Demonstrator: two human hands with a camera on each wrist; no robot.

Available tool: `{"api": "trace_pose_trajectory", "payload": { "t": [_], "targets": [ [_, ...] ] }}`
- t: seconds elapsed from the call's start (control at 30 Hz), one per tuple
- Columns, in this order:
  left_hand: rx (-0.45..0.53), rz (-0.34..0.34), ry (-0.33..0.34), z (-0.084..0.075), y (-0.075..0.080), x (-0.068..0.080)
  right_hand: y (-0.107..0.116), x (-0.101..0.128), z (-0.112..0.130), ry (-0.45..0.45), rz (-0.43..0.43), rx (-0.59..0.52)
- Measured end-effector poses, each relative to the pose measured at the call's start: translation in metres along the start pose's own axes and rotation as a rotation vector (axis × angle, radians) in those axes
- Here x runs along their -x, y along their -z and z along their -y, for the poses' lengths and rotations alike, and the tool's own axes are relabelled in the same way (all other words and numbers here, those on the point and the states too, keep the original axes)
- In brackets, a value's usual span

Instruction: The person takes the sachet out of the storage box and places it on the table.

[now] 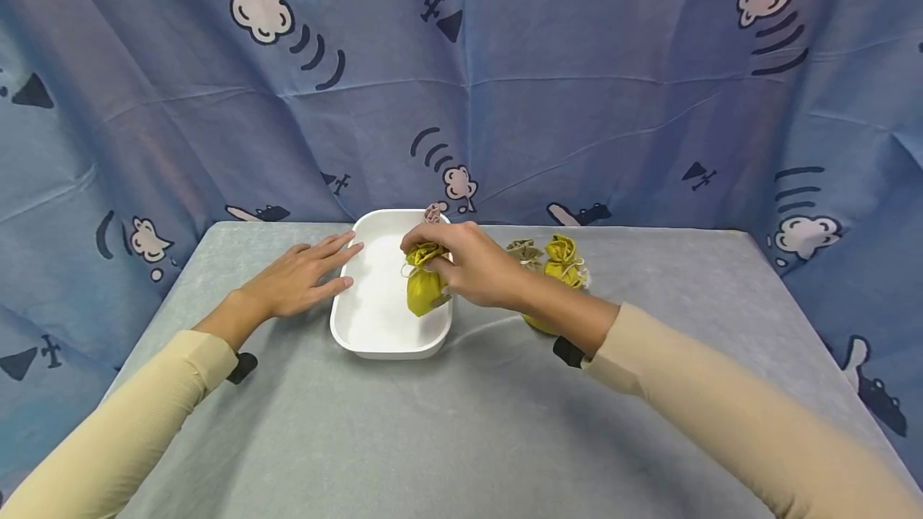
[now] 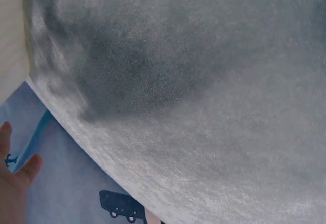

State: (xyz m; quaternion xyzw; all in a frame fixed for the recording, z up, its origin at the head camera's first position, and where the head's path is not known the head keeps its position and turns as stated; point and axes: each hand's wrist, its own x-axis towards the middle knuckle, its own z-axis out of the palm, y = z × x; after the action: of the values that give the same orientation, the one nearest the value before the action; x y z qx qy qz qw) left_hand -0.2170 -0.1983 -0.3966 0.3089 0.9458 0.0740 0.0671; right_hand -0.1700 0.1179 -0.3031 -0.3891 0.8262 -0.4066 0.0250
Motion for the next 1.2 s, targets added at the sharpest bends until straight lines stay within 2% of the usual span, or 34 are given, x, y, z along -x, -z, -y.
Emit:
{"api": "trace_pose_trajectory", "payload": {
  "t": [0.3,0.53,0.83,1.2],
  "targets": [
    [-0.002,-0.016,-0.003,-0.001,0.0,0.0,0.019,0.024,-0.01,-0.017,-0.043,0.005],
    [-0.001,-0.007,0.001,-0.001,-0.001,-0.001,0.03,0.039,-0.02,-0.084,-0.053,0.014],
    [-0.005,-0.009,0.001,0.0,-0.001,-0.001,0.029,0.052,-0.033,-0.075,-0.032,0.015],
    [0.001,-0.011,-0.003,0.0,-0.001,0.0,0.024,0.066,-0.043,-0.166,-0.003,-0.008]
  ]
}}
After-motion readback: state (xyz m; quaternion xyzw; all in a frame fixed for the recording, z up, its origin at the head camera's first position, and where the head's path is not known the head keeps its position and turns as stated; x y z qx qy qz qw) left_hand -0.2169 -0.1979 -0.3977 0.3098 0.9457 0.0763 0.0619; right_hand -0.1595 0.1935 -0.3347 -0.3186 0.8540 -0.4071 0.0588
